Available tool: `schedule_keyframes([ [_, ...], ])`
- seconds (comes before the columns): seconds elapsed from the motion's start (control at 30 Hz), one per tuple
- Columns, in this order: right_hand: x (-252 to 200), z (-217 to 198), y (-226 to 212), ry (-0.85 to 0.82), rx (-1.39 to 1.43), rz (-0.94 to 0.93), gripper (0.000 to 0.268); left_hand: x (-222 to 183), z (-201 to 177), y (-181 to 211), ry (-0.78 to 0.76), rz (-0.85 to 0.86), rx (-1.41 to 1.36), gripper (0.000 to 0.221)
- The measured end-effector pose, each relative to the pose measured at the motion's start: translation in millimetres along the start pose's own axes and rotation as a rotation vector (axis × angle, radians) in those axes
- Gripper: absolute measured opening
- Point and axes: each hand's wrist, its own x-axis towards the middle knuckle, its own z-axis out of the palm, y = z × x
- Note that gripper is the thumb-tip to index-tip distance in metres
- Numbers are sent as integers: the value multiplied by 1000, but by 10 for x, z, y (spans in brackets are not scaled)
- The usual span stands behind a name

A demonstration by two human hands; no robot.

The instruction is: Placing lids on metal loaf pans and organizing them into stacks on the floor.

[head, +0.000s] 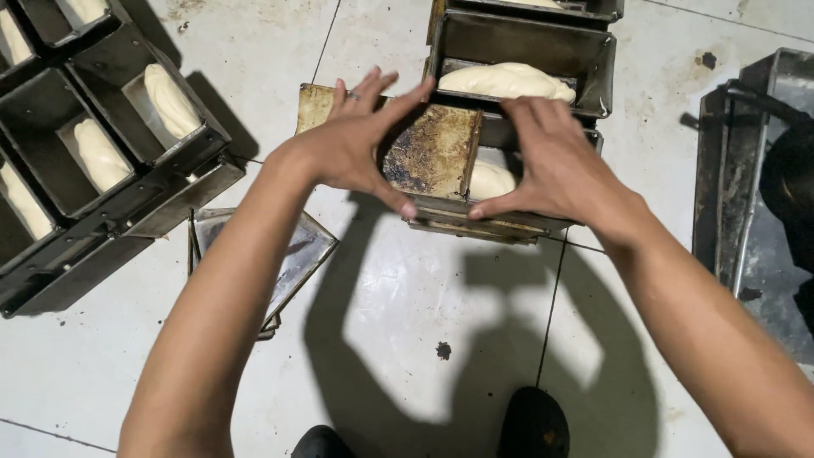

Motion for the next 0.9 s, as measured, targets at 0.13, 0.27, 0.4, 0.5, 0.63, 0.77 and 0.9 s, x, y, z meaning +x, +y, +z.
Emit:
schedule_keyframes([
  [0.13, -293, 5, 245, 415, 160, 183, 97, -88, 14, -363, 402, -154, -436, 103],
  [0.27, -294, 54, 272, 463, 1029, 725, 124, -181, -161, -154, 339, -489, -905, 114],
  [0.4, -244, -19, 47, 455, 1408, 503, 113, -24, -80, 104, 353, -405, -1128, 116],
  [0.5, -238, 13, 64, 430, 1356, 451, 125, 172, -6, 478, 267, -274, -1075, 105],
  [0.63, -230, 21, 99, 467, 1393, 381, 119, 324, 40, 715, 276, -327, -1078, 120],
  [0.77, -248, 62, 128, 486, 1418, 350, 119, 327, 63, 705, 279, -317, -1114, 124],
  [0.9, -261, 192, 156, 485, 1398, 269, 114, 331, 103, 599, 322, -225, -1271, 125],
])
